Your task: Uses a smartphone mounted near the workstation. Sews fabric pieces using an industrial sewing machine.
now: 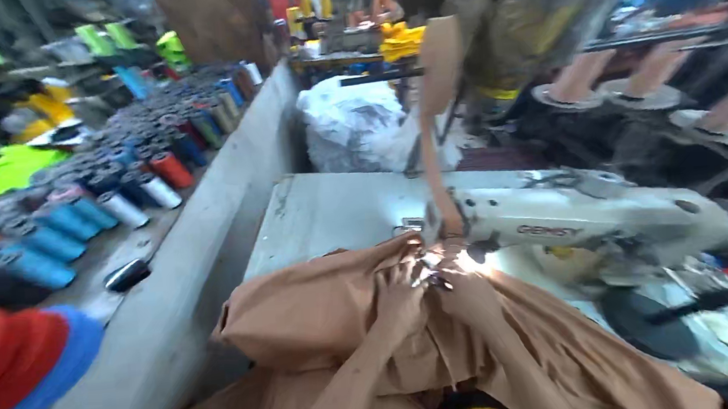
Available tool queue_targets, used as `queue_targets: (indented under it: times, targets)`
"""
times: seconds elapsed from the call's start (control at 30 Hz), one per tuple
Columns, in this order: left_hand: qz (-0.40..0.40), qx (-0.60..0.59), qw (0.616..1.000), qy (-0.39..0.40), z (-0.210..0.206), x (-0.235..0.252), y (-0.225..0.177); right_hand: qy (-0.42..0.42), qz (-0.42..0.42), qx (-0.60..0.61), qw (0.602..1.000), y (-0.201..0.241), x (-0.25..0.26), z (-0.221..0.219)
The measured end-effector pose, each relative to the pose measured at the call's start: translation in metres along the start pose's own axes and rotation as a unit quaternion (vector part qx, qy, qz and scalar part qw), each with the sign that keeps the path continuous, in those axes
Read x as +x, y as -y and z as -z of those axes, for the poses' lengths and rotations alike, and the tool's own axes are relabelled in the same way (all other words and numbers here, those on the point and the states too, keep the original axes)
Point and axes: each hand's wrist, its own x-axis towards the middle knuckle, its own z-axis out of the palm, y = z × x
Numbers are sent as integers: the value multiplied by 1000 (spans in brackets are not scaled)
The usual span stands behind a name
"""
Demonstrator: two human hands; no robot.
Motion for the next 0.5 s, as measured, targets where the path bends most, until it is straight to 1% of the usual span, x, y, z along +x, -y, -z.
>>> queue_targets:
  times: [0.03,0.1,0.13,0.17,0.23,0.27,0.3,0.33,0.37,0.4,0.43,0.5]
  targets:
    - [1,-7,1000,12,1,1,2,4,-25,24,999,11,-11,-5]
    - [-5,-44,999,-21,-4,1,6,-64,-38,82,994,20,-25,-37]
    - [-9,-48,999,-24,-6,3,7,-98,-46,77,991,22,-27,-52]
    - [-14,-45,999,-17,-7,4,9,-111,-62,43,991,26,-29,-57]
    - [-18,-36,999,8,-4,5,11,-93,-94,-23,991,34,-31,-53]
    - [-16,-32,999,21,1,4,10,-93,-88,-41,991,32,-29,-51]
    - [-13,-34,999,31,10,3,6,-75,-86,-53,992,31,-28,-45]
    - [-4,-29,998,56,24,1,0,-65,-70,-58,994,28,-27,-40]
    - [4,-30,997,77,35,-1,-5,-76,-43,-58,995,21,-25,-39]
    - [5,-39,996,82,39,0,-7,-105,-7,-55,993,11,-20,-42]
    - [-1,-42,997,72,36,1,-5,-96,9,-49,994,7,-19,-36]
    - [-18,-27,999,15,17,8,2,-30,16,-47,998,8,-18,-17]
